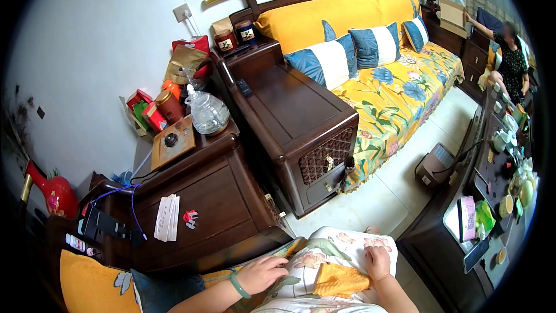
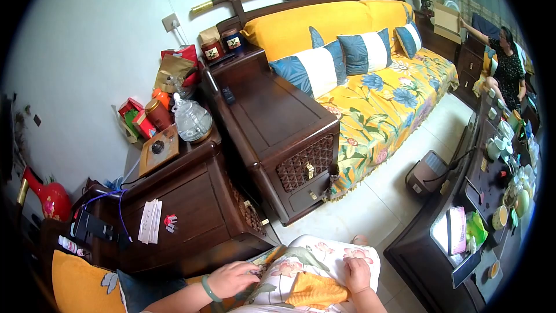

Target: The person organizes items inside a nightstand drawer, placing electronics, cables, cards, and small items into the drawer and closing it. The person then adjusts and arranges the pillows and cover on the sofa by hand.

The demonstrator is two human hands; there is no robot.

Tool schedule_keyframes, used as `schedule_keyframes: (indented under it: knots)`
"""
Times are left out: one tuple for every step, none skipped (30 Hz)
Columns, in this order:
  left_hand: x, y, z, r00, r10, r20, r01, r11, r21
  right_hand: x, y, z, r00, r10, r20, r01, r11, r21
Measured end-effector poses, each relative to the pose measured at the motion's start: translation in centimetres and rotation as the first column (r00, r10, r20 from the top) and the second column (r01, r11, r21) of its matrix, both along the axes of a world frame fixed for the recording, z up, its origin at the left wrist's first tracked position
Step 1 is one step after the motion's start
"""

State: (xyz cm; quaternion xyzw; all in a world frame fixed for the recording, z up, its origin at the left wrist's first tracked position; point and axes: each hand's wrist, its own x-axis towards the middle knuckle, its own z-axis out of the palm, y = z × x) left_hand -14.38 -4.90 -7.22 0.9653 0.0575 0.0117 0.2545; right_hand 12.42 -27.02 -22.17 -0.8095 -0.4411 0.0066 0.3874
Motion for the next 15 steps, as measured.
schedule_keyframes:
  knots:
    - [-0.1, -0.2, -0.6, 0.999, -0.023, -0.029, 0.021, 0.996, -0.091, 0.0, 0.0, -0.1, 1.000, 0.000, -0.009, 0.000, 1.000, 0.014]
    - [-0.3, -0.2, -1.6, 0.985, -0.092, -0.146, 0.049, 0.959, -0.279, 0.0, 0.0, -0.1, 1.000, 0.005, -0.018, -0.004, 1.000, 0.031]
    - [-0.5, -0.7, -2.2, 0.964, -0.134, -0.228, 0.034, 0.918, -0.394, -0.1, 0.1, 0.0, 1.000, 0.006, -0.020, -0.005, 1.000, 0.030]
    - [-0.6, -1.2, -2.7, 0.937, -0.181, -0.300, 0.007, 0.865, -0.501, -0.1, 0.1, 0.2, 1.000, 0.009, -0.021, -0.009, 1.000, 0.030]
    - [-0.9, -1.8, -3.3, 0.903, -0.235, -0.361, -0.031, 0.800, -0.599, -0.1, 0.2, 0.3, 1.000, 0.014, -0.022, -0.013, 0.999, 0.033]
    - [-1.2, -2.4, -4.6, 0.901, -0.233, -0.366, -0.080, 0.741, -0.667, 0.1, 0.0, -0.3, 0.998, 0.023, -0.051, -0.022, 0.999, 0.024]
    - [-1.8, -2.9, -6.5, 0.899, -0.233, -0.370, -0.126, 0.672, -0.729, -0.1, 0.2, -0.2, 0.946, -0.002, -0.324, 0.032, 0.996, 0.085]
    - [-2.2, -3.2, -8.1, 0.898, -0.236, -0.371, -0.167, 0.597, -0.785, -0.3, 0.2, 0.0, 0.820, -0.011, -0.573, 0.100, 0.987, 0.124]
    - [-2.5, -3.4, -9.2, 0.901, -0.215, -0.377, -0.216, 0.531, -0.820, -0.4, 0.2, 0.3, 0.628, -0.006, -0.778, 0.177, 0.975, 0.136]
    - [-2.9, -3.6, -10.2, 0.902, -0.197, -0.383, -0.262, 0.457, -0.850, 0.0, -0.4, 0.3, 0.420, 0.053, -0.906, 0.195, 0.970, 0.147]
    - [-3.3, -3.9, -11.2, 0.902, -0.180, -0.392, -0.305, 0.377, -0.875, 0.2, -1.4, 0.7, 0.249, 0.070, -0.966, 0.194, 0.974, 0.120]
    - [-3.7, -4.0, -12.4, 0.881, -0.178, -0.439, -0.354, 0.370, -0.859, -0.6, -2.2, 2.1, 0.253, 0.041, -0.966, 0.155, 0.984, 0.083]
    - [-4.4, -4.4, -13.0, 0.875, -0.148, -0.461, -0.396, 0.330, -0.857, -1.2, -2.7, 3.4, 0.260, 0.014, -0.965, 0.115, 0.992, 0.046]
    - [-5.0, -4.7, -13.4, 0.868, -0.118, -0.483, -0.435, 0.287, -0.853, -1.8, -4.4, 2.4, 0.338, 0.017, -0.941, 0.072, 0.996, 0.044]
    - [-5.5, -4.9, -13.6, 0.858, -0.091, -0.506, -0.474, 0.242, -0.847, -2.4, -6.1, 1.4, 0.411, 0.022, -0.911, 0.031, 0.999, 0.039]
